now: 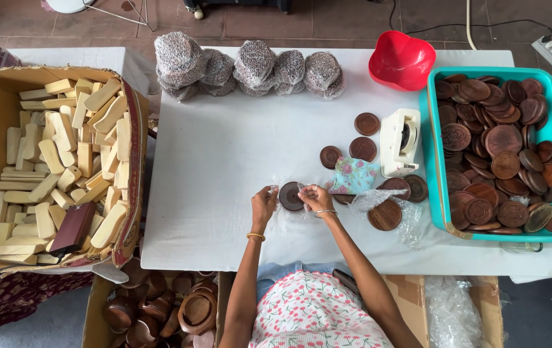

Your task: The person wraps wooden coasters in bubble wrap and secures them with adhesive tape, placing the finished bundles on a table.

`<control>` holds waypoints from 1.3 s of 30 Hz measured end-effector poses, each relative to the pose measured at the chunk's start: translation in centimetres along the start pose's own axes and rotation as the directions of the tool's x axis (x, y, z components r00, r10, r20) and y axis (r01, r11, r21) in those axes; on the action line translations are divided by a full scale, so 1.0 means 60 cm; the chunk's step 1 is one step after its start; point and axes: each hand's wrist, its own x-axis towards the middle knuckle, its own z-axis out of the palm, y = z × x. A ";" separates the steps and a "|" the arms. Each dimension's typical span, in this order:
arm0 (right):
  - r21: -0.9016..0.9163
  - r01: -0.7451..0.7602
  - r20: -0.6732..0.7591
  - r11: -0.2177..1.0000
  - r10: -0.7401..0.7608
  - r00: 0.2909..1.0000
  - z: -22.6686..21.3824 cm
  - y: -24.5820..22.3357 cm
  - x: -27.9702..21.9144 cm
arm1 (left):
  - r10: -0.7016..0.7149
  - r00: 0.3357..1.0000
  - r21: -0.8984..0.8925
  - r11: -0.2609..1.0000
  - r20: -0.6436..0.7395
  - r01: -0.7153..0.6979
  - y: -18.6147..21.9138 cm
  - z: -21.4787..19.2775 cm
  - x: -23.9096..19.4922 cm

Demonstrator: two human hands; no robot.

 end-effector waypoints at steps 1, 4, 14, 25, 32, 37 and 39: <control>0.000 -0.001 -0.001 1.000 0.001 1.000 0.002 0.006 0.000 | -0.001 1.000 0.000 1.000 0.001 0.001 0.000 0.004 -0.002; 0.073 -0.026 0.009 0.997 0.025 1.000 0.005 0.020 0.005 | 0.005 0.999 -0.077 0.997 0.036 -0.003 0.001 0.015 -0.003; 0.000 -0.038 0.100 0.999 0.038 0.994 0.002 0.030 0.009 | 0.097 0.989 -0.070 0.994 0.116 -0.089 0.003 0.039 -0.014; -0.329 -0.038 0.095 0.944 0.073 0.993 0.014 -0.033 -0.010 | 0.161 0.974 0.081 0.981 0.158 -0.176 -0.006 0.058 -0.014; 0.070 -0.178 0.125 0.982 0.168 0.978 -0.008 0.015 0.032 | 0.305 0.919 0.246 0.898 0.251 -0.366 -0.011 0.081 -0.019; 0.203 -0.324 0.130 0.924 0.302 0.944 -0.013 -0.034 0.006 | 0.387 0.888 0.305 0.839 0.247 -0.451 -0.028 0.087 -0.019; 0.205 -0.329 0.168 0.922 0.298 0.940 -0.020 -0.029 0.006 | 0.376 0.891 0.294 0.848 0.253 -0.441 -0.019 0.084 -0.022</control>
